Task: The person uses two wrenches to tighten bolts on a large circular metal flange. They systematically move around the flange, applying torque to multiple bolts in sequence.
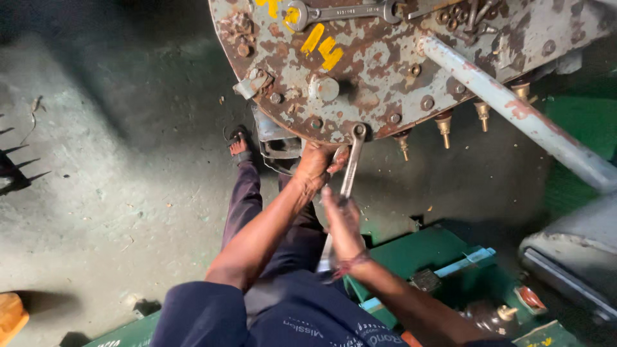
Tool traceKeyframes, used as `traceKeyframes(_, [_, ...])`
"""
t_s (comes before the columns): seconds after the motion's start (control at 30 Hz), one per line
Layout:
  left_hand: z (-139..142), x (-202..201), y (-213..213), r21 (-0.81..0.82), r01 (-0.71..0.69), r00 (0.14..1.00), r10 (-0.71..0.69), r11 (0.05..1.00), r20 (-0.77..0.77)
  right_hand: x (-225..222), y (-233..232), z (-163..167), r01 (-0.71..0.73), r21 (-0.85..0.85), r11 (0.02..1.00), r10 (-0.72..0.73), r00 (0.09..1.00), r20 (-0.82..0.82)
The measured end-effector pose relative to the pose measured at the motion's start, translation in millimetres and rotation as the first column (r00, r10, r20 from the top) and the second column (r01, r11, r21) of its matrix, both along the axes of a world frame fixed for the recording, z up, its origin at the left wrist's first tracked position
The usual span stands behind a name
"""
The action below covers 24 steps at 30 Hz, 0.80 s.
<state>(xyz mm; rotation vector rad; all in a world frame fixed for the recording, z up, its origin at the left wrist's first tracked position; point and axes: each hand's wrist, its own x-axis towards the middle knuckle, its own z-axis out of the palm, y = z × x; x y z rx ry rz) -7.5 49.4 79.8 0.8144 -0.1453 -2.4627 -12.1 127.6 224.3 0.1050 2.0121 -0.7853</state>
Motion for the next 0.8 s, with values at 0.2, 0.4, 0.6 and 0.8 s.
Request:
traceKeyframes(0.2, [-2.1,-0.8,5.6,0.032,-0.055,0.997,0.057,0.998,-0.060,74.7,-111.0,-33.4,0.446,-0.283,0.849,-0.301,0.849,0.434])
traceKeyframes(0.4, [-12.9,11.9,-15.1,-0.013,0.054,0.996,-0.055,0.998,-0.076,11.0,-15.4,4.9,0.318,-0.508,0.800,-0.103,0.908,0.405])
traceKeyframes(0.6, [-12.9,16.5,-31.3,-0.075,0.186,0.981,-0.190,0.980,-0.050,-174.0,56.2,-30.4,-0.507,0.011,0.862,0.482,0.812,-0.328])
traceKeyframes(0.8, [-3.2,20.5,-18.2,-0.134,0.059,0.991,-0.074,0.989,-0.111,-263.5,3.9,-15.4,-0.853,0.439,0.284,0.890,0.065,-0.451])
